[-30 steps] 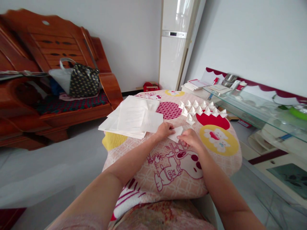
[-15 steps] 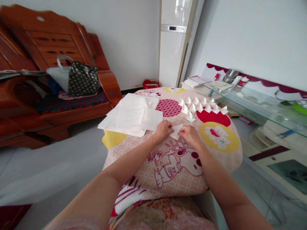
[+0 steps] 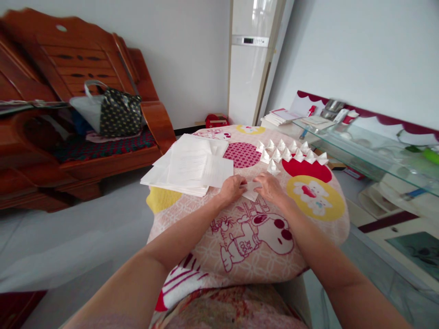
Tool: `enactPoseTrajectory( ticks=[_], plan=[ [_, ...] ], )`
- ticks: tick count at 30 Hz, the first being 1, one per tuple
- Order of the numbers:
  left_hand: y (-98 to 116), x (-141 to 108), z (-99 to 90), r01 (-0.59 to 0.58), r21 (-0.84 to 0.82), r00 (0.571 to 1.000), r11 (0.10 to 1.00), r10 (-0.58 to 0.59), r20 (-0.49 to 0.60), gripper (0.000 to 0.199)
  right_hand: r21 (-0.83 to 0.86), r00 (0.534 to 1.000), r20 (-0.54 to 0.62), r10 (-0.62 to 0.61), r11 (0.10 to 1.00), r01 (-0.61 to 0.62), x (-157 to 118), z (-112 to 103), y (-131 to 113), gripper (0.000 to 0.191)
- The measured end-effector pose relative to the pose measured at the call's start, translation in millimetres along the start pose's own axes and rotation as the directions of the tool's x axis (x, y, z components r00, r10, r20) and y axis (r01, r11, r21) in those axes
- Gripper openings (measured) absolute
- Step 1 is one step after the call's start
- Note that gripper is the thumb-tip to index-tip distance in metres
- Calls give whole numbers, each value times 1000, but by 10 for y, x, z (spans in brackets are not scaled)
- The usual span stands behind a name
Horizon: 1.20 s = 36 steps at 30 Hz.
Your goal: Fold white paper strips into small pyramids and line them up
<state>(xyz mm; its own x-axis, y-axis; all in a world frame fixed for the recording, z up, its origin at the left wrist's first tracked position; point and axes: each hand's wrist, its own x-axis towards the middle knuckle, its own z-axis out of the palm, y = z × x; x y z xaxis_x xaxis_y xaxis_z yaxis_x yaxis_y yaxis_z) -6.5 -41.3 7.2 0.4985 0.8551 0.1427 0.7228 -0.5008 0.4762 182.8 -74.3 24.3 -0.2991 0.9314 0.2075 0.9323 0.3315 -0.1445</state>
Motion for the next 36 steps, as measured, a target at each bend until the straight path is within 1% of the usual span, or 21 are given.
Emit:
enactPoseTrajectory(
  ticks=[2, 5, 8, 11, 14, 17, 20, 23, 25, 27, 31, 36],
  plan=[
    [-22, 2, 5, -10, -16, 1000, 1000, 10, -2, 22, 2, 996, -43, -76, 997, 76, 15, 42, 34, 26],
    [-67, 19, 8, -10, -39, 1000, 999, 11, 7, 22, 9, 991, -26, -130, 991, 130, 37, 97, 86, 19],
    [-130, 25, 7, -29, -61, 1000, 998, 29, 6, 23, -17, 991, 1, -134, 991, 134, 45, 109, 112, 12],
    [-185, 10, 7, -61, -62, 998, 996, 61, -9, 24, -65, 994, -10, -107, 992, 106, 37, 82, 107, 9],
    [-203, -10, 13, -93, -43, 995, 995, 92, -30, 27, -120, 994, -14, -112, 987, 109, 19, 31, 82, 4],
    [-181, -20, 12, -143, -4, 989, 990, 143, -29, 29, -144, 991, -3, -136, 981, 134, -2, -9, 46, 7],
    [-128, -41, -11, -194, 56, 981, 979, 194, 8, 29, -139, 990, 30, -138, 980, 141, -26, -3, 12, 16],
    [-66, -84, -51, -224, 129, 974, 966, 217, 66, 31, -147, 992, 75, -98, 983, 108, -56, 48, -6, 27],
    [-34, -114, -75, -246, 176, 967, 953, 229, 110, 32, -158, 991, 94, -91, 982, 105, -76, 86, -8, 31],
    [-14, -133, -93, -268, 204, 959, 941, 241, 149, 33, -170, 989, 104, -109, 977, 125, -90, 111, -3, 32],
    [1, -136, -123, -296, 203, 946, 933, 258, 197, 33, -190, 983, 118, -139, 969, 160, -96, 122, 0, 32],
    [20, -147, -178, -320, 238, 930, 917, 257, 263, 33, -208, 981, 161, -111, 967, 144, -101, 105, -20, 30]
  ],
)
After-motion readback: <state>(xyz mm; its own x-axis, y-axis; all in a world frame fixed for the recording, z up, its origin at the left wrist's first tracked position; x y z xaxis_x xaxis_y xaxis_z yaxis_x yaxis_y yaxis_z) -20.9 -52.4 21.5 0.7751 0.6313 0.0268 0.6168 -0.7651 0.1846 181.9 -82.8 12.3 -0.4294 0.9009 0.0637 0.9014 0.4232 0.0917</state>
